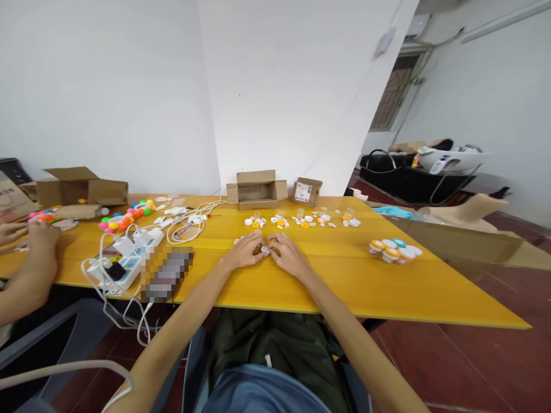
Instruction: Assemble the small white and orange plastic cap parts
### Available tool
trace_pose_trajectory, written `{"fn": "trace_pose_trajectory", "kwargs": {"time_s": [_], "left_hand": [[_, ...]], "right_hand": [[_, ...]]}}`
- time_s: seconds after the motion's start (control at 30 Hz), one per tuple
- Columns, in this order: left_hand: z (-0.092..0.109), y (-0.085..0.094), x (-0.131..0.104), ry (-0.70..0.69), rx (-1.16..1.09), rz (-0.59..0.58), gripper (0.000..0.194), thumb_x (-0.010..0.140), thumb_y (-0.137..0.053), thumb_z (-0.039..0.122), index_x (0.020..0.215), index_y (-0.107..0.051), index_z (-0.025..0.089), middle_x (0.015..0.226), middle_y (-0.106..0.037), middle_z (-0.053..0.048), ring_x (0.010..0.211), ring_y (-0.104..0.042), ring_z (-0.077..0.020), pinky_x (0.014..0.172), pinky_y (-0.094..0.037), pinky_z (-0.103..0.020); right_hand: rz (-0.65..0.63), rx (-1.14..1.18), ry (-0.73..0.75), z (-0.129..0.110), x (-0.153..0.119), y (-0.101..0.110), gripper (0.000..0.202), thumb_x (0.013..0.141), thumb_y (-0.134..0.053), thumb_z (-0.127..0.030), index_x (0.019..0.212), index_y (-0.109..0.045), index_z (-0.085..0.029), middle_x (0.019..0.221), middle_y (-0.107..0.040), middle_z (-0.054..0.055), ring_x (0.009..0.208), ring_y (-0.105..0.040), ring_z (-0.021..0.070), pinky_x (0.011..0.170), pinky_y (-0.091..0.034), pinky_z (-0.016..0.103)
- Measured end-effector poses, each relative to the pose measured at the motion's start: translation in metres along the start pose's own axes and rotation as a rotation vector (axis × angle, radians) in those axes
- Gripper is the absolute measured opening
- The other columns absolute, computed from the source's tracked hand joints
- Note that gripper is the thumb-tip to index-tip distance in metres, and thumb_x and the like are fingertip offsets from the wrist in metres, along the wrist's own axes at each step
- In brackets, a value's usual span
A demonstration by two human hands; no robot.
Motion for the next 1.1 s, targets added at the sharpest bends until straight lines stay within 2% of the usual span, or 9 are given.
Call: {"fn": "trace_pose_trajectory", "kwargs": {"time_s": [0.33, 0.57, 0.77, 1.1], "left_hand": [[-0.003, -0.005, 0.000, 0.016, -0.006, -0.036, 0.021, 0.095, -0.054, 0.044, 0.096, -0.060, 0.024, 0.096, -0.064, -0.006, 0.097, -0.060, -0.0247, 0.092, -0.049, -0.039], [-0.002, -0.005, 0.002, -0.002, -0.005, -0.029, 0.019, 0.094, -0.056, 0.042, 0.091, -0.059, 0.024, 0.095, -0.064, -0.006, 0.097, -0.060, -0.0248, 0.089, -0.050, -0.038], [0.002, -0.003, 0.002, -0.009, -0.009, -0.040, 0.016, 0.093, -0.057, 0.039, 0.090, -0.058, 0.023, 0.094, -0.065, -0.006, 0.095, -0.061, -0.0249, 0.088, -0.050, -0.037], [0.004, 0.000, 0.002, -0.035, -0.017, -0.004, 0.021, 0.095, -0.055, 0.042, 0.087, -0.057, 0.022, 0.094, -0.063, -0.006, 0.094, -0.060, -0.0232, 0.087, -0.049, -0.036]], "right_hand": [[-0.057, 0.073, -0.013, 0.014, 0.006, -0.004, 0.017, 0.088, -0.063, -0.014, 0.081, -0.073, -0.025, 0.113, -0.068, 0.006, 0.106, -0.065, 0.0215, 0.093, -0.053, 0.040], [-0.149, 0.064, 0.020, 0.010, 0.016, -0.003, 0.016, 0.086, -0.067, -0.015, 0.075, -0.073, -0.024, 0.112, -0.068, 0.006, 0.106, -0.065, 0.0218, 0.093, -0.053, 0.040], [-0.177, 0.054, 0.034, 0.006, 0.018, -0.003, 0.016, 0.084, -0.066, -0.009, 0.075, -0.070, -0.023, 0.112, -0.069, 0.007, 0.106, -0.066, 0.0226, 0.093, -0.053, 0.041], [-0.165, 0.153, -0.068, 0.017, 0.011, -0.013, 0.015, 0.086, -0.061, -0.010, 0.079, -0.067, -0.022, 0.117, -0.067, 0.009, 0.112, -0.064, 0.0223, 0.098, -0.051, 0.040]]}}
Point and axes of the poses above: each hand's wrist, its own x-axis towards the middle knuckle, its own y-axis out of the back of the hand, z = x × y, the point moved 10 cm from there along x, towards the middle knuckle
